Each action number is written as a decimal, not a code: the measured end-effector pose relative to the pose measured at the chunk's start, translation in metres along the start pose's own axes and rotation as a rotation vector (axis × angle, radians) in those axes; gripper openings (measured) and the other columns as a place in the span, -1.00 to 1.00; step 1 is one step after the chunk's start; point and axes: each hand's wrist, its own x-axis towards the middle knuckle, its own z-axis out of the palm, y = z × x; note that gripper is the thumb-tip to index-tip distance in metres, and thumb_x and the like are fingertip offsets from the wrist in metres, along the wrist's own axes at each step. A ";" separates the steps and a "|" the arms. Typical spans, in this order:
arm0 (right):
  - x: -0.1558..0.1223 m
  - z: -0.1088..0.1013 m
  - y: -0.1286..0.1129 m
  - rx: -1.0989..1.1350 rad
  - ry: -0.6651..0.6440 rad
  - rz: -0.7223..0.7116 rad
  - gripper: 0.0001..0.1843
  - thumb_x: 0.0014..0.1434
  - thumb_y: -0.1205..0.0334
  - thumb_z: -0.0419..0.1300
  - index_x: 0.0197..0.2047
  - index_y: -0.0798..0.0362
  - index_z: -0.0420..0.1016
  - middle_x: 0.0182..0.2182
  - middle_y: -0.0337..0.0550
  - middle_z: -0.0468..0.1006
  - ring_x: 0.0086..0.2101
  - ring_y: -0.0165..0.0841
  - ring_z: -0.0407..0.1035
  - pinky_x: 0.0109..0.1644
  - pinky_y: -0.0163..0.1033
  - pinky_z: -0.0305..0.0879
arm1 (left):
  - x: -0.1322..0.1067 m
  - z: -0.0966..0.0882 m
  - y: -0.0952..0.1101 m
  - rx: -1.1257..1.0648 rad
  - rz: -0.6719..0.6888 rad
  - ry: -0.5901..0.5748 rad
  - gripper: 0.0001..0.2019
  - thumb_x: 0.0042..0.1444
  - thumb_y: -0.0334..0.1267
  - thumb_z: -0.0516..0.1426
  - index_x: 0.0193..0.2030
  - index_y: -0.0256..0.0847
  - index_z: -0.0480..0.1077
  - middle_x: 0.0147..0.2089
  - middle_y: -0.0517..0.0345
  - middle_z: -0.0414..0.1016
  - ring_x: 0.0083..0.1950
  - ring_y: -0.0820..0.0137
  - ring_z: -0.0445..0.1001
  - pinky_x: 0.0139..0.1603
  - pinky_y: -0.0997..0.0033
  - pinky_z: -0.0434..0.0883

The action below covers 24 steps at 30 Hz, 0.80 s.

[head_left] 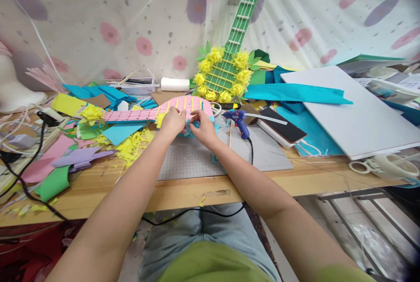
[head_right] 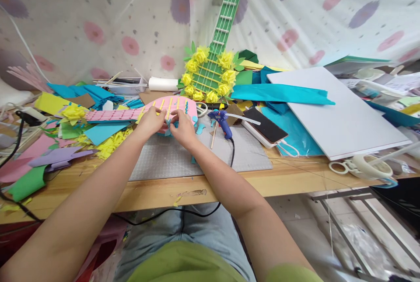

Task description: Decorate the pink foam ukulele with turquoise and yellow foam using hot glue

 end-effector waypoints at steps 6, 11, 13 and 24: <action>0.000 0.001 0.001 -0.017 0.004 0.012 -0.65 -0.07 0.40 0.05 -0.16 -0.03 0.25 -0.36 -0.22 0.49 -0.22 -0.27 0.37 -0.06 -0.09 0.25 | 0.001 -0.001 0.006 -0.099 -0.084 -0.082 -0.45 0.12 -0.01 0.02 0.18 -0.28 0.11 -0.07 -0.24 0.51 -0.42 0.22 0.54 -0.45 0.29 0.42; 0.000 0.001 0.000 -0.013 -0.005 0.005 -0.65 -0.06 0.41 0.05 -0.15 -0.03 0.25 -0.35 -0.22 0.50 -0.23 -0.27 0.37 -0.07 -0.10 0.25 | 0.004 0.002 0.006 -0.150 -0.100 -0.099 -0.44 0.11 0.00 0.02 0.18 -0.29 0.10 -0.07 -0.26 0.50 -0.44 0.23 0.53 -0.47 0.29 0.42; -0.001 0.000 -0.001 -0.017 -0.006 0.008 -0.66 -0.05 0.40 0.06 -0.16 -0.03 0.25 -0.35 -0.22 0.50 -0.22 -0.27 0.37 -0.06 -0.10 0.25 | 0.005 0.002 0.006 -0.158 -0.109 -0.107 -0.43 0.11 0.02 0.03 0.18 -0.28 0.11 -0.09 -0.23 0.51 -0.42 0.24 0.54 -0.45 0.30 0.42; 0.006 -0.009 -0.001 0.047 0.131 -0.021 -0.72 0.02 0.32 0.06 -0.14 -0.01 0.24 -0.34 -0.19 0.47 -0.23 -0.31 0.36 -0.07 -0.13 0.25 | 0.002 -0.006 0.012 0.060 0.005 -0.047 -0.49 0.15 0.14 -0.07 -0.02 -0.27 0.31 -0.17 -0.12 0.52 -0.38 0.22 0.53 -0.30 0.25 0.42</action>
